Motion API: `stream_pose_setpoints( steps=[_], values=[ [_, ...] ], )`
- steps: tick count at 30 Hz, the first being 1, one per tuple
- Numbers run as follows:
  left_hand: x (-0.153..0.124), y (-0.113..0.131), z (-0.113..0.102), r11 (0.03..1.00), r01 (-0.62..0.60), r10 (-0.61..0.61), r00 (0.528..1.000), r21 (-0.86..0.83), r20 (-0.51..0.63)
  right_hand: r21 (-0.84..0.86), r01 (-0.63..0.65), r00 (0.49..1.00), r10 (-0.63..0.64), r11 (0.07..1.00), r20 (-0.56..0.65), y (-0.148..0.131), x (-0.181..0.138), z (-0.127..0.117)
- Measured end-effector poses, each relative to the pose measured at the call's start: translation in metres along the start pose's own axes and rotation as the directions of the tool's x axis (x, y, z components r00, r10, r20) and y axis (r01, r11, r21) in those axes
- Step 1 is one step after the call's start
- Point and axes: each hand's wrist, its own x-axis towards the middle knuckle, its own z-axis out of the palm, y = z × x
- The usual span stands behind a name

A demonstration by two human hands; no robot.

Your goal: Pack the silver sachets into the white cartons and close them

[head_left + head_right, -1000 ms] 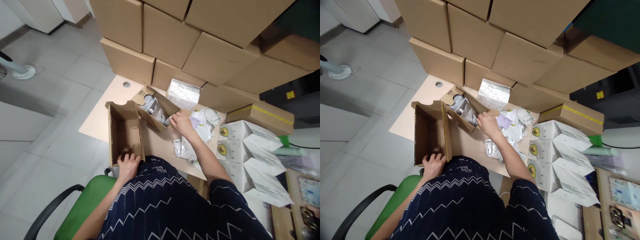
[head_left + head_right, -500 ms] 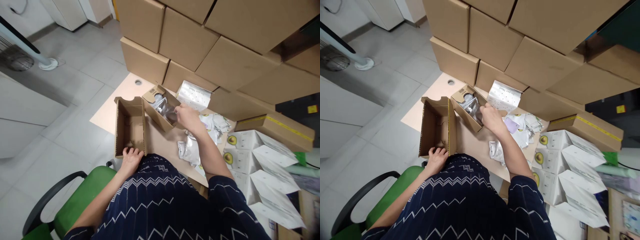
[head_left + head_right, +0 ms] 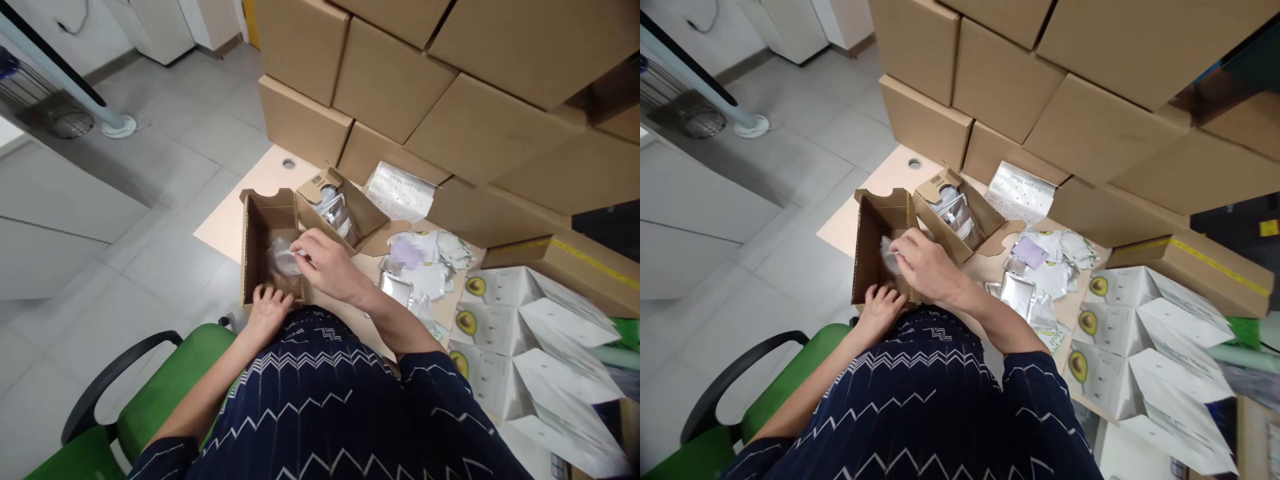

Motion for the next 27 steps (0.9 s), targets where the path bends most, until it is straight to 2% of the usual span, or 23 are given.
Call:
stream_pose_setpoints(
  steps=[4,7,9,11,14,17,21,24,27],
  values=[
    [-0.022,-0.014,-0.005,0.989,0.142,-0.132,0.975,0.045,-0.178,-0.261,-0.041,0.983,0.085,0.965,0.161,0.014,-0.008,0.006],
    [-0.033,-0.021,-0.001,0.972,0.223,-0.2,0.95,0.071,-0.24,-0.386,0.056,0.937,0.085,0.921,0.338,0.007,-0.004,0.009],
    [-0.034,-0.025,0.005,0.977,0.206,-0.187,0.955,0.062,-0.232,-0.396,0.169,0.877,0.046,0.903,0.478,-0.005,0.004,0.017],
    [-0.033,-0.028,0.011,0.984,0.171,-0.159,0.962,0.037,-0.224,-0.341,0.258,0.792,0.005,0.904,0.611,-0.018,0.012,0.03],
    [-0.031,-0.033,0.017,0.994,0.105,-0.107,0.966,-0.022,-0.236,-0.233,0.279,0.664,-0.012,0.931,0.748,-0.029,0.022,0.054],
    [-0.029,-0.037,0.02,0.998,0.029,-0.045,0.963,-0.063,-0.265,-0.194,0.225,0.607,0.018,0.955,0.794,-0.031,0.027,0.071],
    [-0.024,-0.035,0.027,0.997,-0.033,0.009,0.947,-0.068,-0.32,-0.195,0.139,0.548,0.089,0.971,0.832,-0.032,0.03,0.08],
    [-0.019,-0.028,0.034,0.996,-0.008,-0.03,0.911,-0.089,-0.412,-0.254,0.078,0.498,0.184,0.964,0.848,-0.029,0.031,0.089],
    [-0.017,-0.02,0.04,0.99,0.045,-0.105,0.878,-0.137,-0.467,-0.264,0.055,0.463,0.209,0.963,0.861,-0.023,0.033,0.099]
  ],
)
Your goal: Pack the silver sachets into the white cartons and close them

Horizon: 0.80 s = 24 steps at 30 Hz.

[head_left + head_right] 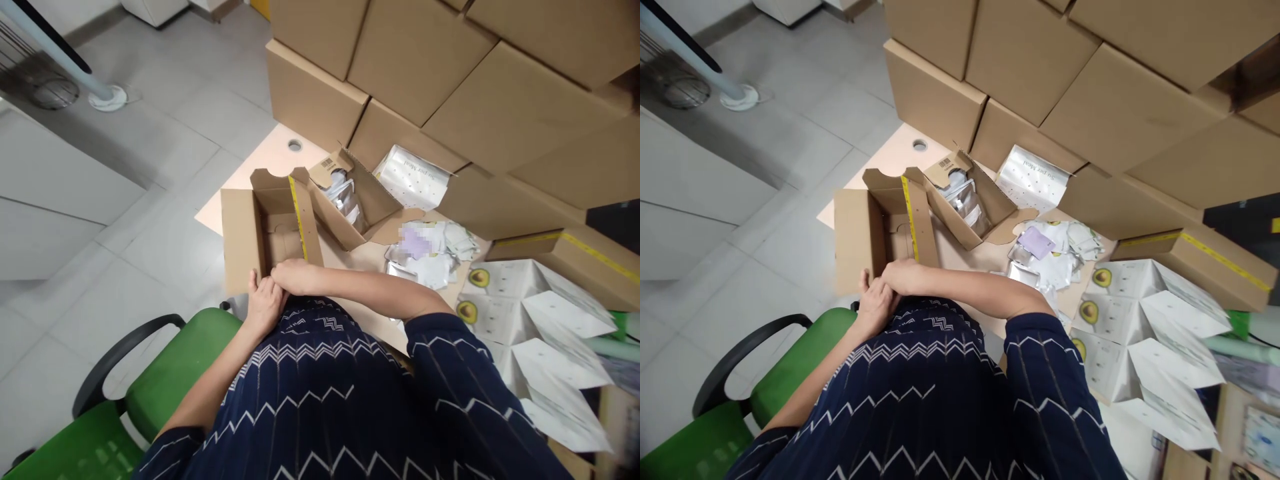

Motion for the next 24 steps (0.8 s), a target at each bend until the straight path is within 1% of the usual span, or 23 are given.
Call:
stream_pose_setpoints(
  steps=[3,9,12,13,14,15,16,17,18,19,20,21,22,23,24],
  values=[
    [0.0,0.004,0.004,0.998,0.055,-0.055,0.998,0.0,0.008,0.009,0.001,1.0,-0.002,1.0,0.016,0.003,0.001,-0.002],
    [0.007,0.011,0.002,0.991,0.136,-0.134,0.989,-0.02,0.067,-0.017,0.048,0.995,-0.047,0.999,0.084,0.011,-0.016,-0.014],
    [0.01,0.016,-0.001,0.983,0.182,-0.181,0.976,0.004,0.12,0.004,0.081,0.995,-0.081,0.997,0.062,0.022,-0.022,-0.012],
    [0.011,0.019,-0.002,0.981,0.191,-0.192,0.971,0.019,0.146,0.037,0.113,0.993,-0.115,0.993,0.034,0.027,-0.026,-0.011],
    [0.011,0.022,-0.003,0.981,0.192,-0.196,0.964,0.034,0.178,0.084,0.17,0.985,-0.169,0.982,-0.013,0.032,-0.032,-0.01],
    [0.012,0.025,-0.004,0.981,0.19,-0.196,0.958,0.05,0.209,0.144,0.248,0.968,-0.238,0.958,-0.084,0.037,-0.039,-0.011],
    [0.014,0.028,-0.004,0.981,0.184,-0.194,0.952,0.064,0.238,0.209,0.337,0.936,-0.303,0.918,-0.18,0.043,-0.048,-0.011],
    [0.015,0.032,-0.005,0.981,0.179,-0.192,0.946,0.072,0.261,0.266,0.418,0.892,-0.337,0.869,-0.301,0.051,-0.059,-0.013],
    [0.017,0.035,-0.006,0.981,0.179,-0.193,0.941,0.073,0.277,0.309,0.476,0.841,-0.324,0.823,-0.434,0.06,-0.07,-0.016],
    [0.019,0.039,-0.006,0.98,0.185,-0.197,0.938,0.069,0.287,0.338,0.501,0.788,-0.259,0.797,-0.559,0.071,-0.081,-0.02],
    [0.021,0.041,-0.006,0.98,0.191,-0.201,0.935,0.062,0.293,0.357,0.488,0.736,-0.156,0.796,-0.659,0.084,-0.091,-0.024],
    [0.023,0.043,-0.007,0.979,0.195,-0.202,0.933,0.053,0.297,0.373,0.436,0.688,-0.036,0.819,-0.725,0.099,-0.098,-0.028],
    [0.024,0.044,-0.007,0.98,0.193,-0.197,0.933,0.045,0.302,0.386,0.344,0.653,0.077,0.856,-0.754,0.116,-0.101,-0.032],
    [0.025,0.044,-0.006,0.981,0.189,-0.193,0.934,0.042,0.301,0.39,0.22,0.637,0.171,0.894,-0.752,0.134,-0.101,-0.036],
    [0.026,0.044,-0.006,0.982,0.182,-0.187,0.937,0.045,0.295,0.377,0.067,0.646,0.248,0.924,-0.722,0.153,-0.097,-0.04]
  ],
)
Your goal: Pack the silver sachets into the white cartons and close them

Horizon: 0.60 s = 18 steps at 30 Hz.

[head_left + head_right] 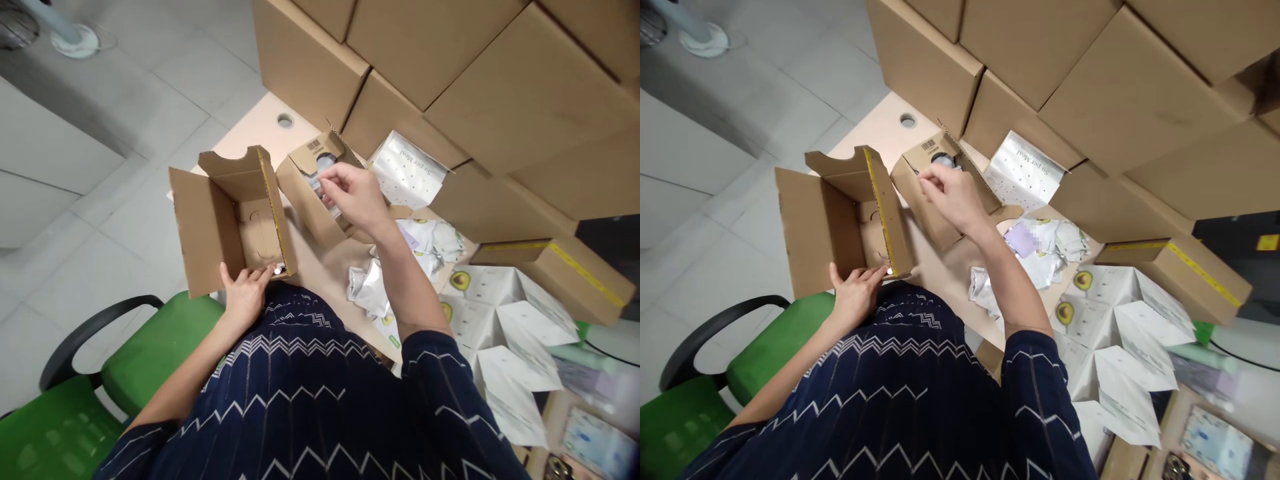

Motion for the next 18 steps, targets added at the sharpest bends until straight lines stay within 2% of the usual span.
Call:
stream_pose_setpoints(
  steps=[2,4,7,12,15,18],
  values=[
    [0.001,0.0,0.001,1.0,-0.007,0.008,1.0,0.02,-0.023,-0.305,-0.131,0.982,0.166,0.943,0.093,0.033,0.022,0.001],
    [0.002,0.0,0.001,0.999,-0.016,0.018,0.999,0.04,-0.048,-0.535,-0.168,0.921,0.325,0.828,0.213,0.06,0.043,0.011],
    [0.004,0.004,0.001,0.998,-0.033,0.035,0.998,0.046,-0.06,-0.672,-0.15,0.832,0.459,0.725,0.31,0.086,0.059,0.03],
    [0.001,0.007,0.001,0.996,-0.084,0.084,0.996,0.011,-0.019,-0.808,-0.093,0.837,0.485,0.582,0.253,0.092,0.045,0.039],
    [-0.004,0.007,0.004,0.978,-0.206,0.206,0.977,-0.004,0.043,-0.812,-0.071,0.825,0.492,0.579,0.279,0.086,0.031,0.033],
    [-0.007,0.007,0.007,0.96,-0.28,0.279,0.957,0.0,0.078,-0.801,-0.023,0.862,0.418,0.599,0.288,0.065,0.015,0.015]
  ],
)
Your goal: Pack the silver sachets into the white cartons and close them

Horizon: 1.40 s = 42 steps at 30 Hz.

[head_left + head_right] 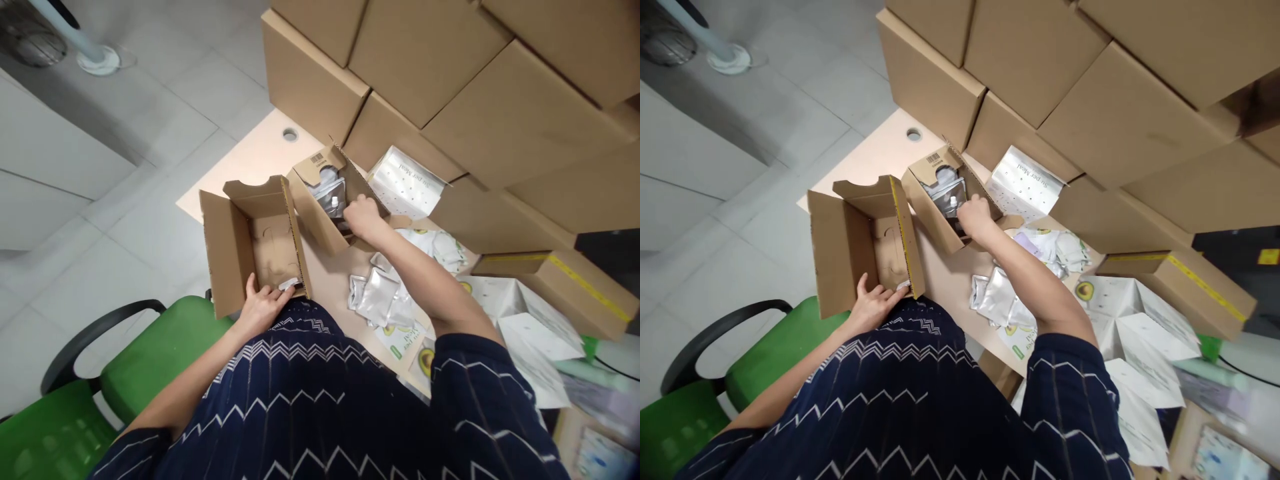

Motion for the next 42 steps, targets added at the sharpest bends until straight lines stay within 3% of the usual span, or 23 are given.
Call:
stream_pose_setpoints(
  steps=[5,8,10,11,13,16,18,21,26,31,35,42],
  values=[
    [0.0,0.001,0.0,0.999,-0.011,0.01,1.0,0.032,0.014,0.122,-0.007,0.958,0.041,0.993,-0.284,0.011,-0.099,-0.072],
    [0.0,0.002,-0.001,0.999,-0.014,0.013,1.0,0.052,0.018,0.362,0.181,0.815,0.066,0.914,-0.575,0.004,-0.153,-0.108],
    [0.001,0.003,0.0,0.997,-0.008,0.007,1.0,0.073,0.011,0.48,0.338,0.723,0.103,0.809,-0.683,-0.014,-0.164,-0.117],
    [0.001,0.004,0.001,0.997,-0.001,0.001,1.0,0.081,0.002,0.515,0.39,0.714,0.103,0.764,-0.693,-0.027,-0.162,-0.117],
    [0.0,0.004,0.003,0.995,0.024,-0.022,0.999,0.096,-0.025,0.541,0.441,0.764,0.017,0.716,-0.645,-0.056,-0.146,-0.11],
    [-0.003,0.004,0.005,0.99,0.057,-0.05,0.997,0.13,-0.061,0.461,0.469,0.854,-0.254,0.753,-0.455,-0.093,-0.12,-0.094],
    [-0.006,0.004,0.006,0.989,0.062,-0.052,0.996,0.136,-0.078,0.354,0.478,0.871,-0.382,0.804,-0.309,-0.107,-0.111,-0.084],
    [-0.007,0.007,0.008,0.991,0.052,-0.043,0.996,0.12,-0.08,0.237,0.47,0.883,-0.455,0.85,-0.119,-0.117,-0.107,-0.073],
    [-0.001,0.013,0.009,0.996,0.023,-0.022,1.0,0.082,-0.023,0.205,0.573,0.805,-0.592,0.793,0.041,-0.139,-0.088,-0.056],
    [-0.002,0.016,0.01,0.994,0.082,-0.077,0.995,0.076,-0.057,0.19,0.643,0.725,-0.67,0.742,0.159,-0.158,-0.068,-0.051],
    [-0.009,0.018,0.016,0.986,0.149,-0.135,0.975,0.068,-0.176,0.154,0.626,0.694,-0.636,0.765,0.338,-0.164,-0.067,-0.053],
    [-0.012,0.021,0.031,0.974,0.227,-0.196,0.892,0.027,-0.407,0.096,0.7,0.621,-0.669,0.708,0.409,-0.174,-0.06,-0.035]
  ],
)
